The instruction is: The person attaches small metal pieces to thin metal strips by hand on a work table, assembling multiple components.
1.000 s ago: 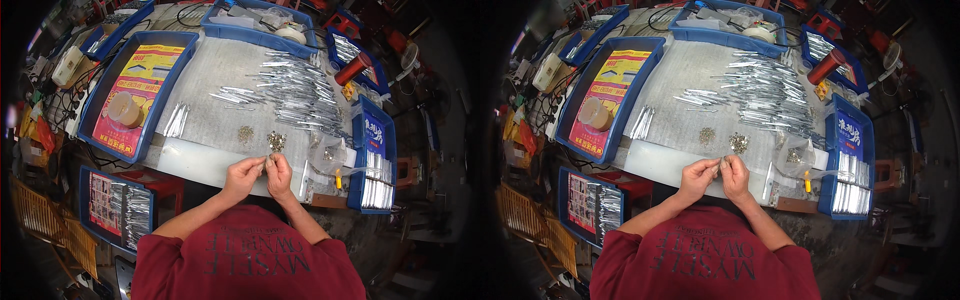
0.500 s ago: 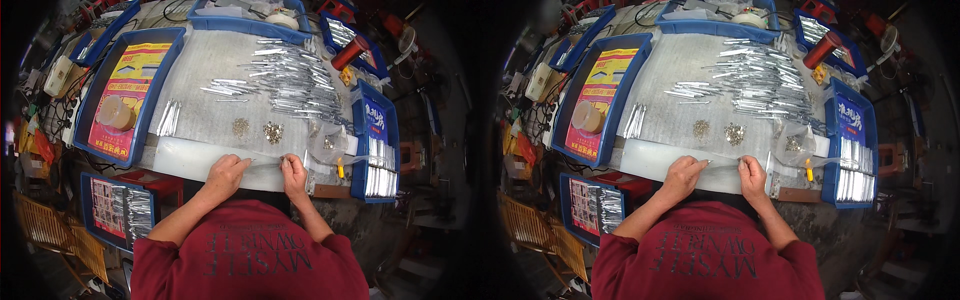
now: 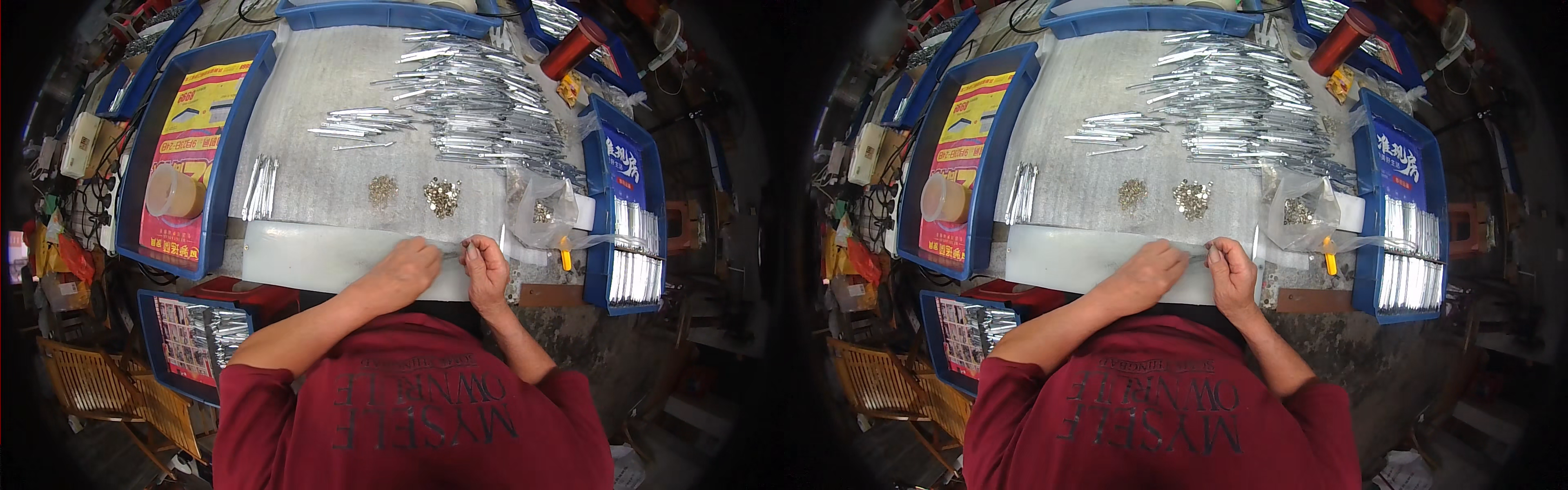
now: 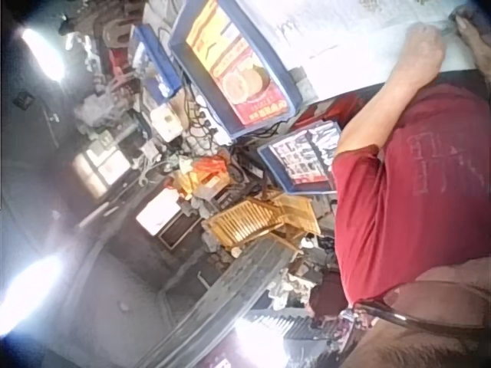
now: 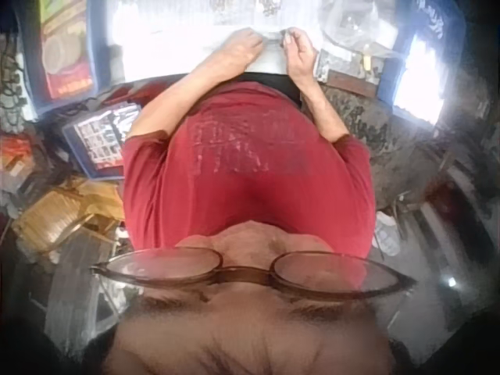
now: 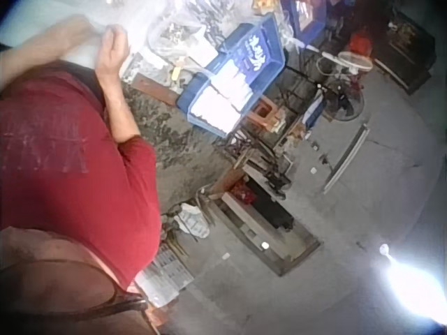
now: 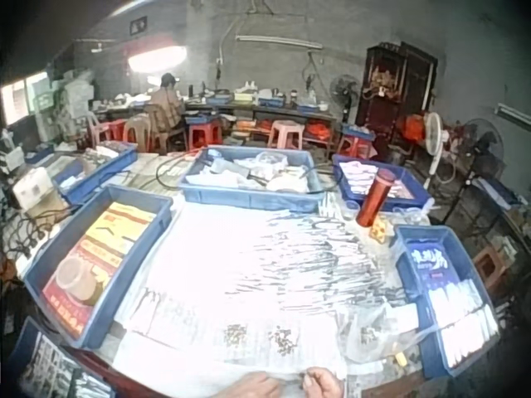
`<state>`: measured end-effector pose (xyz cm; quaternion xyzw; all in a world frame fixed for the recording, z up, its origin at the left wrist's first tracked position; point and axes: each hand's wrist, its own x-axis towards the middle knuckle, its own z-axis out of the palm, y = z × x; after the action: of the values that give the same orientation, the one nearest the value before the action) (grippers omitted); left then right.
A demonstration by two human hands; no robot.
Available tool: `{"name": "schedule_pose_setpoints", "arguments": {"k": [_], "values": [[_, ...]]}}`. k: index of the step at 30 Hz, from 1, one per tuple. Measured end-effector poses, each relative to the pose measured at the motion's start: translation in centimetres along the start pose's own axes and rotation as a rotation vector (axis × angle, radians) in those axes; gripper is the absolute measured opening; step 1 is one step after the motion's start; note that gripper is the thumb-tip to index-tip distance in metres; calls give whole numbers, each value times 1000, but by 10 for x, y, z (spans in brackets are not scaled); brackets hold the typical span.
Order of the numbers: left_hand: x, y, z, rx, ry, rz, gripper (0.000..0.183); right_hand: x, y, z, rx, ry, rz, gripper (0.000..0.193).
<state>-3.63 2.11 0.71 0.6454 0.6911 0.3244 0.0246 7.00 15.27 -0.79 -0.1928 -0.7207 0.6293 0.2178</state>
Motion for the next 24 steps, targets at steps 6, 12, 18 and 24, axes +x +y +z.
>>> {"name": "schedule_pose_setpoints", "arguments": {"k": [6, 12, 18, 24], "values": [[5, 1, 5, -31, 51, -38, 27, -2, 3, -2, 215, 37, 90, 13], [-36, 6, -22, 88, 33, -153, 31, -2, 1, -2, 143, 18, 38, 13], [-29, 2, -20, 63, -76, -114, 31, 1, 4, -3, 99, 27, 36, 12], [5, 5, 4, 39, -17, -32, 17, 2, 4, 0, 176, -1, 53, 13]]}}
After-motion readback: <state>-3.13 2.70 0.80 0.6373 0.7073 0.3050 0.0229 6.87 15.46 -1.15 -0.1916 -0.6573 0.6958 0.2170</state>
